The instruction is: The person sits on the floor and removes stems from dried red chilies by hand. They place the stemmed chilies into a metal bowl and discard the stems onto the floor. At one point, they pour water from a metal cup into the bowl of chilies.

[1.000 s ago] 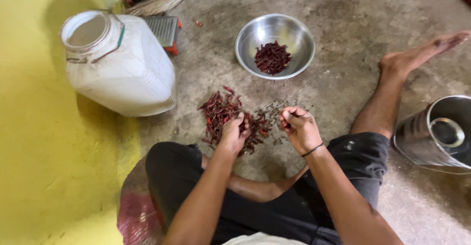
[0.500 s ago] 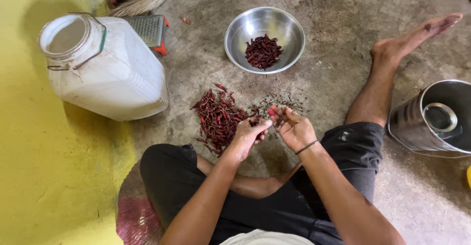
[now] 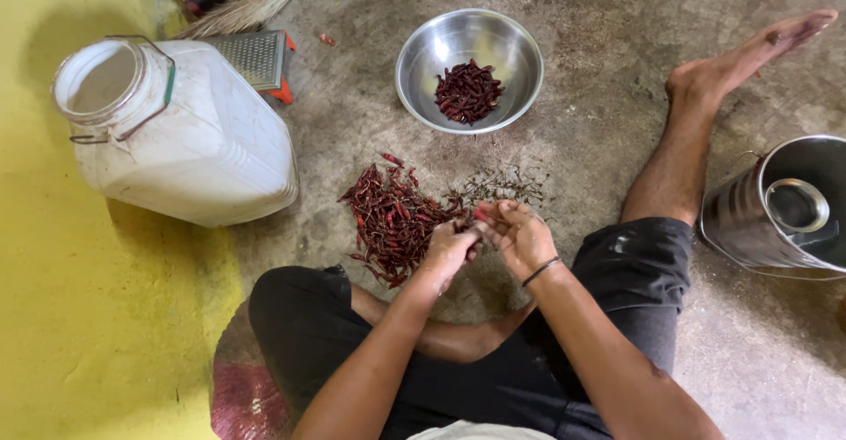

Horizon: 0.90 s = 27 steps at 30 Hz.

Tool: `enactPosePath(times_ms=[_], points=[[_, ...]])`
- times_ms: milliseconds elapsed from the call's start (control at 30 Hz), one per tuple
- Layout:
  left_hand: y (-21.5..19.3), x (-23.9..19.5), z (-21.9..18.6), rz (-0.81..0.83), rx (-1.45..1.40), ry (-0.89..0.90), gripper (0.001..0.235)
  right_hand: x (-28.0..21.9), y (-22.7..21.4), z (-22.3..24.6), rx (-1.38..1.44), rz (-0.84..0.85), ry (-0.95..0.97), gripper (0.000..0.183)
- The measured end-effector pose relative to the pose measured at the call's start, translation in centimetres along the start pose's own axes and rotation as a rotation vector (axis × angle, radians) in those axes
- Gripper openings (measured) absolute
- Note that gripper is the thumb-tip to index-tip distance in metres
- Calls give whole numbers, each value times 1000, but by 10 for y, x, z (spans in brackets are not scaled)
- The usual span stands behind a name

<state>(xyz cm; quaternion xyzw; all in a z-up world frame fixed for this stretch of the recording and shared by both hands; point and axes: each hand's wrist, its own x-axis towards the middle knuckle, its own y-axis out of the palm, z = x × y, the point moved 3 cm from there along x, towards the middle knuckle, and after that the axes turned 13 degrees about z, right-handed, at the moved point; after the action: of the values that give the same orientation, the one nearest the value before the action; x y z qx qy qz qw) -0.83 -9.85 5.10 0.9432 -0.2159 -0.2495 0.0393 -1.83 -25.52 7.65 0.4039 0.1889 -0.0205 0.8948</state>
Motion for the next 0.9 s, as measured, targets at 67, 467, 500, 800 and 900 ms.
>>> enactPosePath(times_ms=[67,467,500,800,900], points=[[-13,-2,11,68,-306,-96,20,20,-28,4,-471,-36,-137,21],[-19,45,-119,135,-480,-81,17,31,-124,1,-909,-374,-130,48],[-18,56,-146,107,-552,-52,22,32,-125,-2,-887,-371,-111,45],[-63,109,-186,-133,309,126,57,40,-126,-5,-874,-291,-121,28],[-86,86,-102,-176,879,-241,55,38,-114,-2,-1000,-247,-63,28]])
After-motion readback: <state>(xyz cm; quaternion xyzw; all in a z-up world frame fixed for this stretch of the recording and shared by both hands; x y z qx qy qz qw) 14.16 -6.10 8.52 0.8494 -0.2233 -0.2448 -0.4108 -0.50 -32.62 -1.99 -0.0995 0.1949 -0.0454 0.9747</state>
